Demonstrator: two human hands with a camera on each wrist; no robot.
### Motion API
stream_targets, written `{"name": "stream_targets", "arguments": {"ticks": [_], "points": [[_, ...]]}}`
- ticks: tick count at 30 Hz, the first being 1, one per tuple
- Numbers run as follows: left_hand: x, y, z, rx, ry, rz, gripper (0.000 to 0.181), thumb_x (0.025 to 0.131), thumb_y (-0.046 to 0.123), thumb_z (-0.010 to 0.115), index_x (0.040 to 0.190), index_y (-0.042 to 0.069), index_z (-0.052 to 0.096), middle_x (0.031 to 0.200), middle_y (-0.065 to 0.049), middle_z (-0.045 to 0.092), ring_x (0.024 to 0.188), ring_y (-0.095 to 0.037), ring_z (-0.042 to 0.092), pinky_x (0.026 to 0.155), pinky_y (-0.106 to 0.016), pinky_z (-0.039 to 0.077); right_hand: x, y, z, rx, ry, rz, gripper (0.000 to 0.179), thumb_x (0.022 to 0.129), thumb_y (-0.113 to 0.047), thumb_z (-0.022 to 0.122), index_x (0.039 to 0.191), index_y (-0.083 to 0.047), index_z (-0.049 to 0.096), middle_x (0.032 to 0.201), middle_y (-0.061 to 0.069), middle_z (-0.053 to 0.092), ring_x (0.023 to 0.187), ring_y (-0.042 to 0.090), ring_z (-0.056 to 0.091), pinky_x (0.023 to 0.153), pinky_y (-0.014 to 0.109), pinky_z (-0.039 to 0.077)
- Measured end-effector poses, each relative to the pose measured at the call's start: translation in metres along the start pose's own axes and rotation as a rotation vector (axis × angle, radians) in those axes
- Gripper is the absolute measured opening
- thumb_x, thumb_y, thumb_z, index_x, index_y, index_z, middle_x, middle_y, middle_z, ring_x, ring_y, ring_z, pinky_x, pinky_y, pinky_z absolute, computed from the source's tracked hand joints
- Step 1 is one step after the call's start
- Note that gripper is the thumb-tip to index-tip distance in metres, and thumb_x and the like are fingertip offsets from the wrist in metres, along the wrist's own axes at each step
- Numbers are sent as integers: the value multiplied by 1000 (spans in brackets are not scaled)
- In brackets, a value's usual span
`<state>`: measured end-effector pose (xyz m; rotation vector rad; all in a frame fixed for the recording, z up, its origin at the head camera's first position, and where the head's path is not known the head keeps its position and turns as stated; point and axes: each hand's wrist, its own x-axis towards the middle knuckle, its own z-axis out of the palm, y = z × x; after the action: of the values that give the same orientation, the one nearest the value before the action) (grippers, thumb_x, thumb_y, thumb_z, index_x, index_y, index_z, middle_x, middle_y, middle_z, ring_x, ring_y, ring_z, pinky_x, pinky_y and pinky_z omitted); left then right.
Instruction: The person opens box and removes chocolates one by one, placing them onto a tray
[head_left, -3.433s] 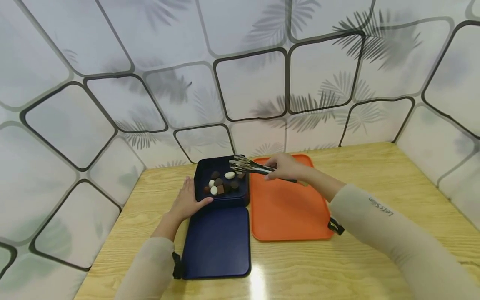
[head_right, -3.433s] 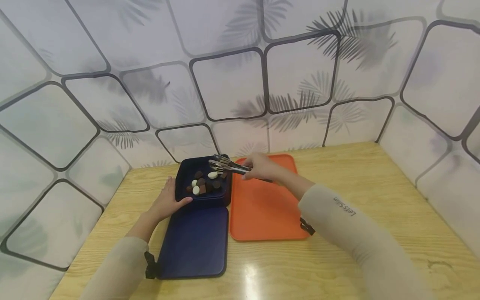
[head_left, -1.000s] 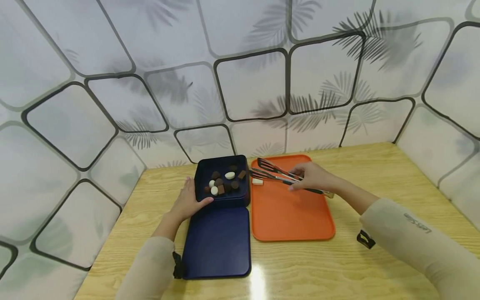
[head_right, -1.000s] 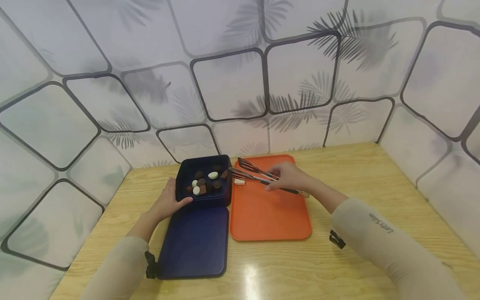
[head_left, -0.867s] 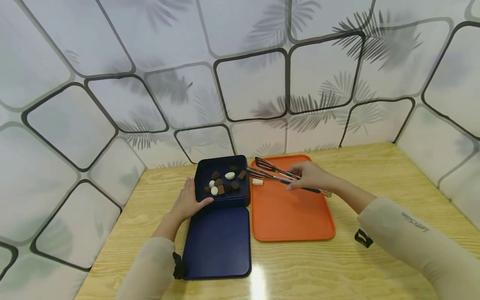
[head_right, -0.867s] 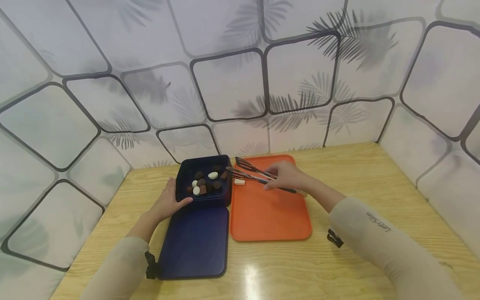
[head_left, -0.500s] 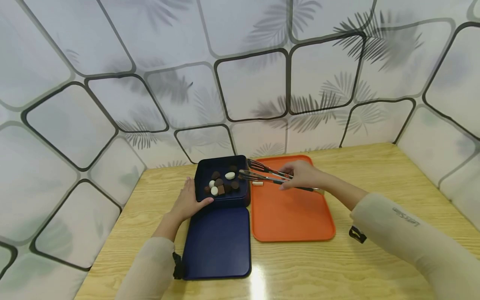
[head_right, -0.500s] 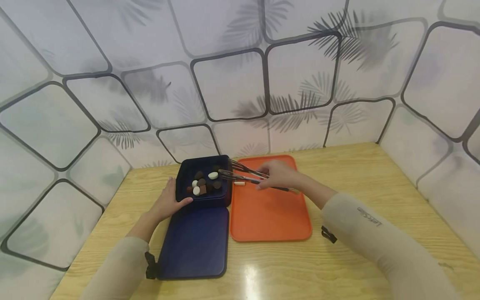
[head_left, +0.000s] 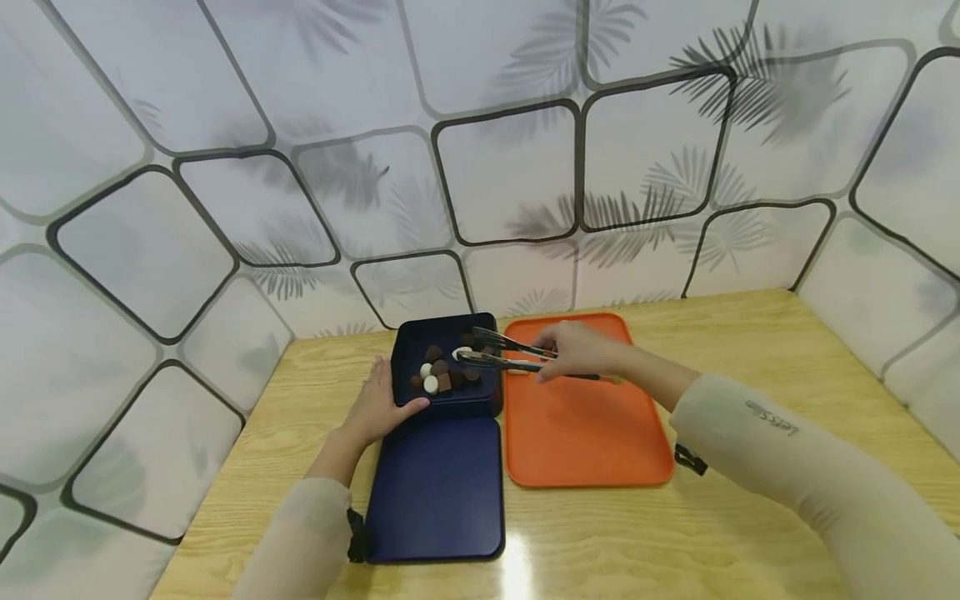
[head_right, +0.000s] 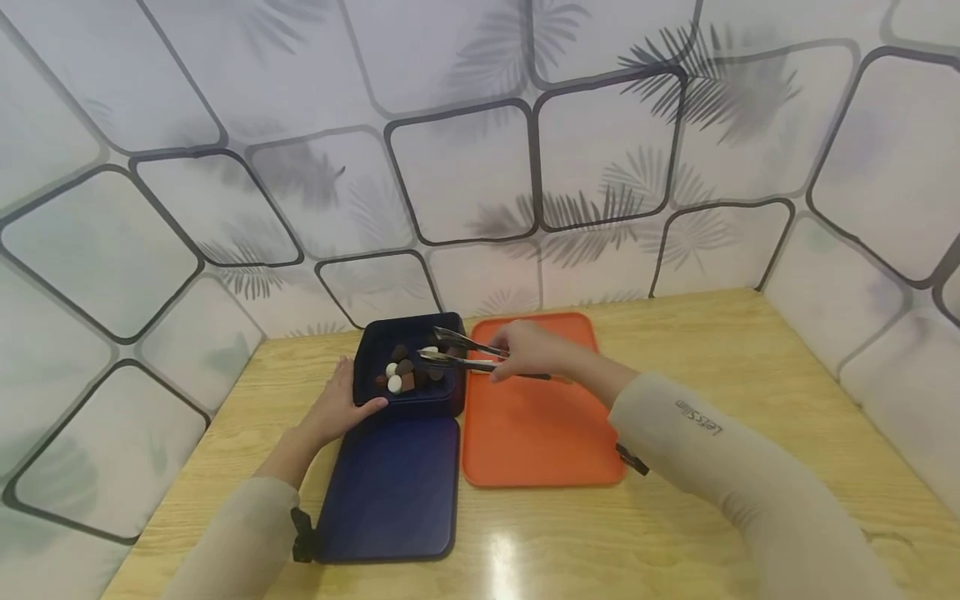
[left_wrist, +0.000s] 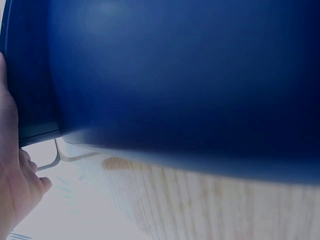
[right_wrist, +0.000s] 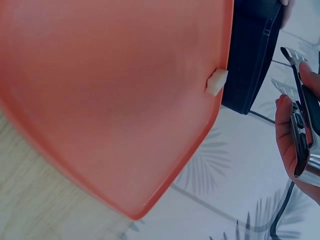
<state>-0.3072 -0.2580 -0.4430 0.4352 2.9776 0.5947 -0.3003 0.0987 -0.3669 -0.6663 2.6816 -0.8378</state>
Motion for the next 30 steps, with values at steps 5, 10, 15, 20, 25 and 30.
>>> {"name": "stream_targets", "arguments": {"ticks": [5, 10, 15, 20, 25, 30], "points": [[0, 0, 2, 6, -11, -8, 108, 86, 56, 60, 146, -13, 2, 154, -31, -1, 143, -43, 1, 114, -54, 11, 9, -10, 6, 1, -47, -26, 55, 78, -27, 78, 123, 0, 60, 115, 12, 64, 95, 20, 57, 80, 35, 49], [1, 0, 3, -6, -13, -10, 109, 85, 56, 60, 147, -12, 0, 154, -30, -3, 143, -41, 0, 114, -53, 13, 17, -19, 12, 30, -84, -6, 50, 77, -21, 79, 120, 0, 62, 107, 12, 65, 90, 20, 58, 77, 34, 50], [1, 0, 3, -16, -14, -11, 110, 85, 56, 60, 147, -12, -1, 154, -30, -4, 144, -41, -1, 114, -52, 14, 25, -22, 20, 3, -102, -13, 39, 78, -18, 77, 110, 0, 65, 90, 6, 62, 75, 15, 51, 66, 28, 44], [0, -1, 3, -39, -10, -18, 110, 85, 54, 61, 147, -12, -1, 154, -30, -5, 144, -41, -2, 114, -52, 12, 33, -24, 26, -33, -100, -76, 20, 78, -15, 77, 90, -3, 65, 65, -2, 39, 59, 12, 33, 56, 26, 29], [1, -2, 3, -56, -6, -16, 109, 85, 53, 62, 147, -11, -1, 154, -30, -5, 143, -41, -1, 114, -53, 12, 39, -26, 29, -74, -104, -59, 36, 77, -18, 79, 105, 2, 67, 77, 2, 55, 65, 13, 40, 58, 25, 33], [3, -2, 4, -67, 2, -11, 109, 85, 52, 63, 147, -11, -2, 154, -30, -5, 143, -41, -1, 114, -53, 12, 43, -28, 34, -80, -95, -6, 47, 76, -20, 80, 114, 2, 64, 102, 10, 65, 80, 16, 52, 69, 28, 44]]}}
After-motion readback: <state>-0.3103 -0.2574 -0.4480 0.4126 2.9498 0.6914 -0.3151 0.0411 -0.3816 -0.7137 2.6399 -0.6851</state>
